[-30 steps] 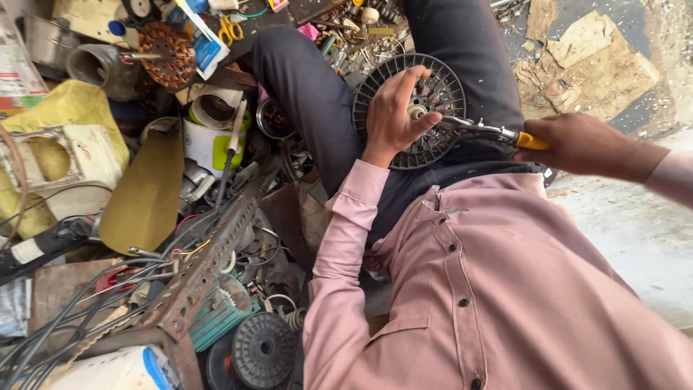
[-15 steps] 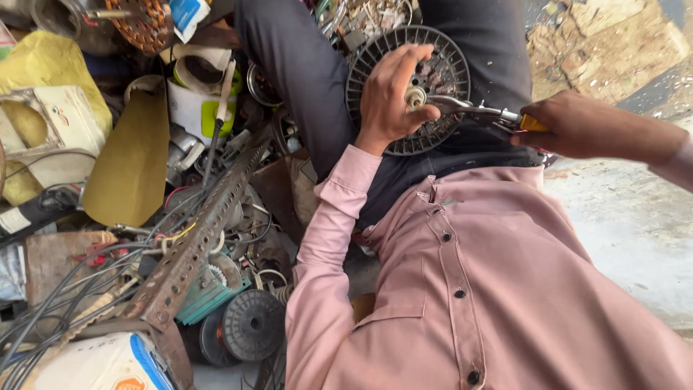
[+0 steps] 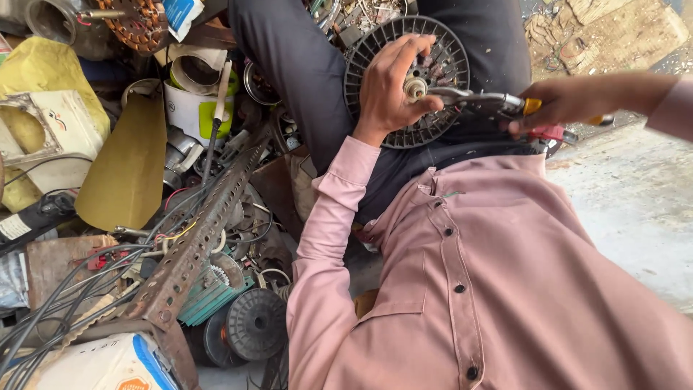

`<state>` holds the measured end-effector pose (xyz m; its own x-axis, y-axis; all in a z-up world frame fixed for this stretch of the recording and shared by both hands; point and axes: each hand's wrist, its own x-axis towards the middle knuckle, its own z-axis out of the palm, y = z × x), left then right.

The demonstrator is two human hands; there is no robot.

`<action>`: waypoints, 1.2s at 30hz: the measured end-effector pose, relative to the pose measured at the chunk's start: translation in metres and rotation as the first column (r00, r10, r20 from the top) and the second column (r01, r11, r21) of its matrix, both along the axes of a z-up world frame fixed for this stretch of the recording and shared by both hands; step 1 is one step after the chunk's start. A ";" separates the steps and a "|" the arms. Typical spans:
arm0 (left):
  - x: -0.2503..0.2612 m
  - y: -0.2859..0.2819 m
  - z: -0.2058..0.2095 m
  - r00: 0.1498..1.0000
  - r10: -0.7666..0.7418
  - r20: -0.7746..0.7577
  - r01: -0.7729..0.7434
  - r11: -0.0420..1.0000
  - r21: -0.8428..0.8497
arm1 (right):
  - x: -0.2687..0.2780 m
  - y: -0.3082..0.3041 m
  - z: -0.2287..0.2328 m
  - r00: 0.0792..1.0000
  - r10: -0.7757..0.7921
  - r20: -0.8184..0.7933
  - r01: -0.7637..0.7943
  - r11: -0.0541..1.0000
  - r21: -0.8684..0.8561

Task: The person sits on the floor and uses pliers and a screwdriver to remove and adjust components of a circular motor part. They repeatedly pull out small pieces and manipulate the central hub area.

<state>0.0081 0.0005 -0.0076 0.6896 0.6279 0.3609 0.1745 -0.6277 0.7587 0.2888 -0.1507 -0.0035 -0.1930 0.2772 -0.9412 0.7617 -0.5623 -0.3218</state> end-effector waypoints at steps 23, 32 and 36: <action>0.004 -0.006 0.002 0.987 0.154 -0.047 -0.153 0.988 0.013 | -0.023 -0.038 0.005 0.986 -0.058 0.155 -0.018 0.893 0.449; -0.015 -0.020 0.010 0.950 0.199 -0.239 -0.189 0.980 0.065 | -0.021 -0.056 0.041 0.986 0.132 0.101 -0.163 0.662 0.732; -0.018 0.005 0.005 0.969 0.031 -0.247 0.003 0.991 0.135 | -0.025 -0.043 0.039 0.975 0.157 0.155 -0.217 0.802 0.557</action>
